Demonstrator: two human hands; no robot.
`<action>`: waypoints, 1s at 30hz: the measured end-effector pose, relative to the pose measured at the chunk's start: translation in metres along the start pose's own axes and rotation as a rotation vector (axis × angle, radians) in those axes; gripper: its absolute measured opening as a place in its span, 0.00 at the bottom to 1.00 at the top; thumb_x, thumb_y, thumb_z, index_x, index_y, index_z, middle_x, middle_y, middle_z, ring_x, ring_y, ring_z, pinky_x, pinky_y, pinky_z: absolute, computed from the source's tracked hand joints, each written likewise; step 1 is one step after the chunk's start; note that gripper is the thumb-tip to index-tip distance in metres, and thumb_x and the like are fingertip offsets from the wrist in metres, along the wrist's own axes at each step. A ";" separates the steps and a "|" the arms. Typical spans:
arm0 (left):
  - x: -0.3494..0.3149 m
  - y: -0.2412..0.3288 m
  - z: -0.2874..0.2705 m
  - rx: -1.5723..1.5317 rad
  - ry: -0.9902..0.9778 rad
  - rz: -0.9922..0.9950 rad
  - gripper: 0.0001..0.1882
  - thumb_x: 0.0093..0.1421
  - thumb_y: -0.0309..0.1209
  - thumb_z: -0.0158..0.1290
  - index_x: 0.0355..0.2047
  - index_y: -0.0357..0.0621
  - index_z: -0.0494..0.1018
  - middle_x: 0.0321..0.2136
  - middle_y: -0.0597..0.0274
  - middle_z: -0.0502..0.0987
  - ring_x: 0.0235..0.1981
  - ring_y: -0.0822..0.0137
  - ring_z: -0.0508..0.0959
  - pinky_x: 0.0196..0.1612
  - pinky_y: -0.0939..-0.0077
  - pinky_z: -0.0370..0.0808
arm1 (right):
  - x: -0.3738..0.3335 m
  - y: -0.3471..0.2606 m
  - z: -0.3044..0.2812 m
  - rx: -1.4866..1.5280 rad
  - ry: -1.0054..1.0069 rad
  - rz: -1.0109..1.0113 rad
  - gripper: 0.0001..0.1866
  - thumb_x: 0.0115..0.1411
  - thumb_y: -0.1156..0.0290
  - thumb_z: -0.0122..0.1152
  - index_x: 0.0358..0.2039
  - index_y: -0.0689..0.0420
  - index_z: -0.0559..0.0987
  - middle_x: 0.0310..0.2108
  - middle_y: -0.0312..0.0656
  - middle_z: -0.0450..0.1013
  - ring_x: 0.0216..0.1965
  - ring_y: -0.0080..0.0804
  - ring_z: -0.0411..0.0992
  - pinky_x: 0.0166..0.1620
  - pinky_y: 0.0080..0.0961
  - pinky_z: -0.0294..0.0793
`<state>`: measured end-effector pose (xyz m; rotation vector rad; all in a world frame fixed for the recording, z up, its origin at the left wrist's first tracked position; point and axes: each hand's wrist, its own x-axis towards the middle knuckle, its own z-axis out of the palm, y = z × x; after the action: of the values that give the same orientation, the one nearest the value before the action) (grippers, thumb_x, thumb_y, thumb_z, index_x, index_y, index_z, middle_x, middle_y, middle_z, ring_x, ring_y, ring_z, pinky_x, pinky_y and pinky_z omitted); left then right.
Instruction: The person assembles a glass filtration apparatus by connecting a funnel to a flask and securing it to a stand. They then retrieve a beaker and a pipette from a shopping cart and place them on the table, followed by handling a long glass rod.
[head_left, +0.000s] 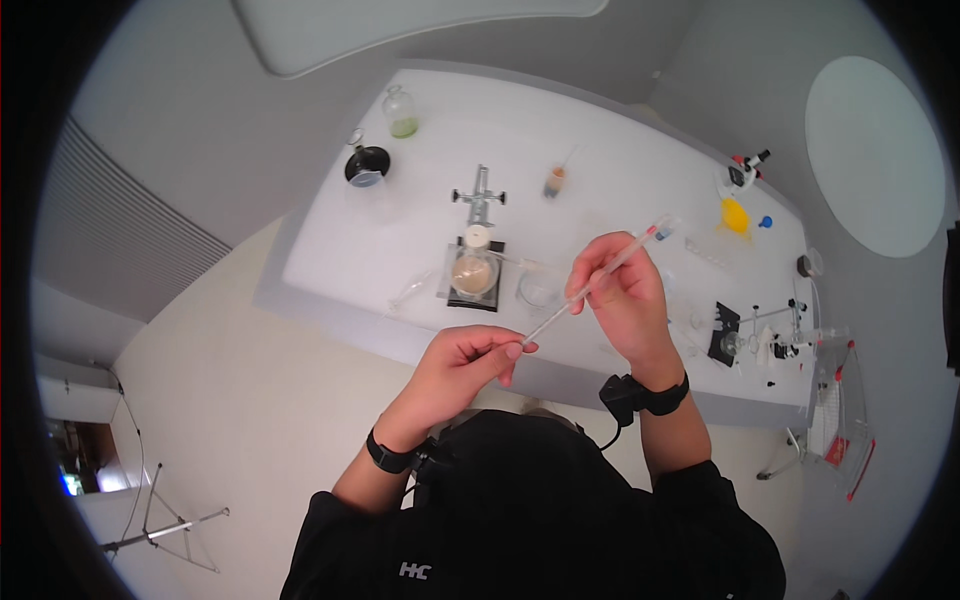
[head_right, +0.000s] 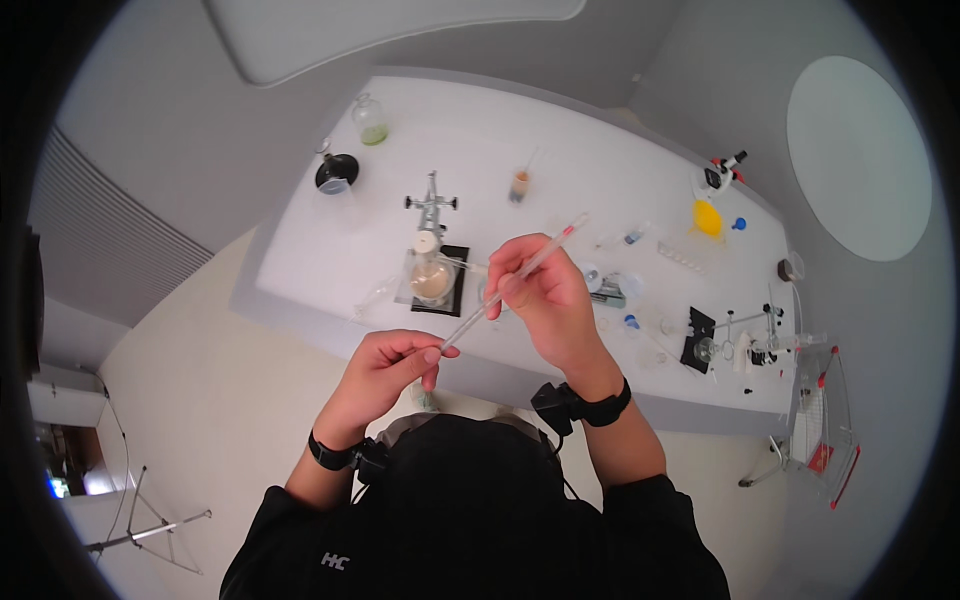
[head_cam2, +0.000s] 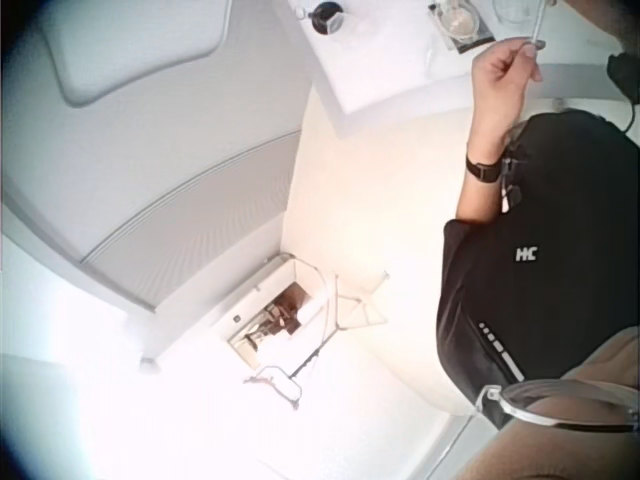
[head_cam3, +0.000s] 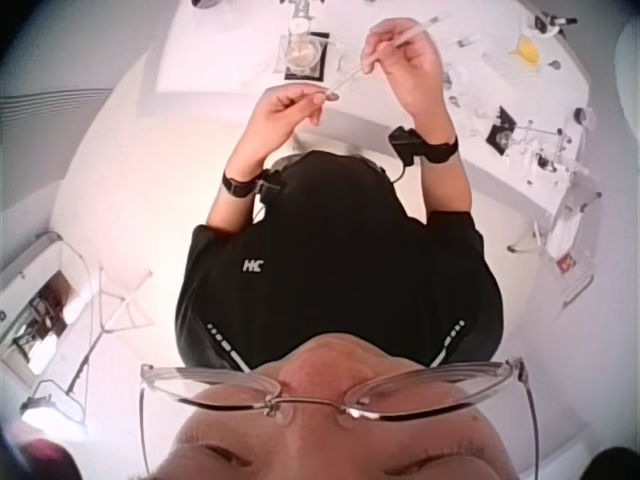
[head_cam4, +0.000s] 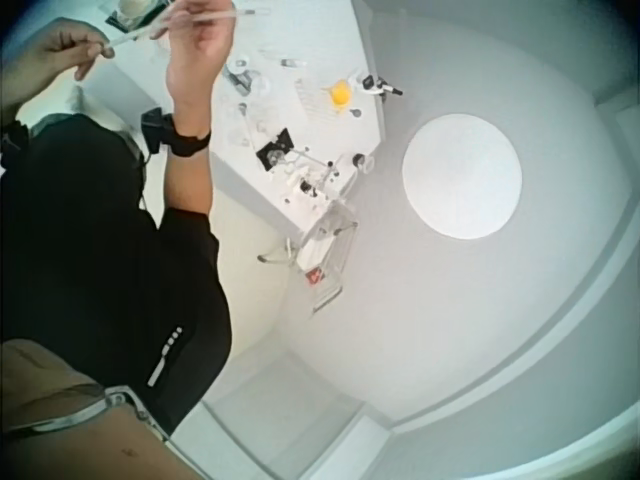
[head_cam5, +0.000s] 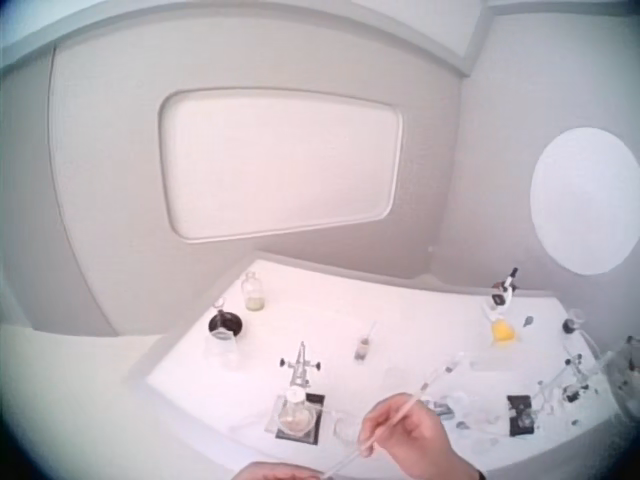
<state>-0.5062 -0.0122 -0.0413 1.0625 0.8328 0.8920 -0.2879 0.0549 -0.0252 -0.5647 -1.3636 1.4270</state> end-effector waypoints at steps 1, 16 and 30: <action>0.004 -0.002 0.010 0.002 -0.013 -0.001 0.09 0.64 0.26 0.50 0.40 0.35 0.78 0.23 0.67 0.75 0.24 0.78 0.72 0.31 0.83 0.69 | -0.007 -0.005 -0.007 -0.008 0.011 0.008 0.10 0.65 0.71 0.54 0.43 0.61 0.68 0.30 0.41 0.71 0.29 0.27 0.70 0.35 0.25 0.73; 0.057 -0.034 0.126 0.086 -0.172 -0.028 0.10 0.66 0.29 0.50 0.38 0.35 0.78 0.23 0.66 0.75 0.25 0.77 0.73 0.32 0.81 0.69 | -0.099 -0.056 -0.101 -0.166 0.151 0.013 0.08 0.65 0.69 0.54 0.34 0.58 0.66 0.29 0.42 0.71 0.27 0.27 0.71 0.33 0.23 0.72; 0.097 -0.039 0.160 -0.398 -0.321 -0.340 0.17 0.69 0.34 0.42 0.41 0.31 0.74 0.23 0.58 0.76 0.28 0.67 0.76 0.38 0.73 0.73 | -0.109 -0.051 -0.153 0.072 0.252 0.068 0.07 0.66 0.70 0.53 0.36 0.59 0.67 0.29 0.41 0.72 0.27 0.26 0.72 0.34 0.22 0.72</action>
<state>-0.3166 0.0091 -0.0485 0.6639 0.5166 0.5479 -0.0989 0.0150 -0.0490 -0.7231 -1.0987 1.4008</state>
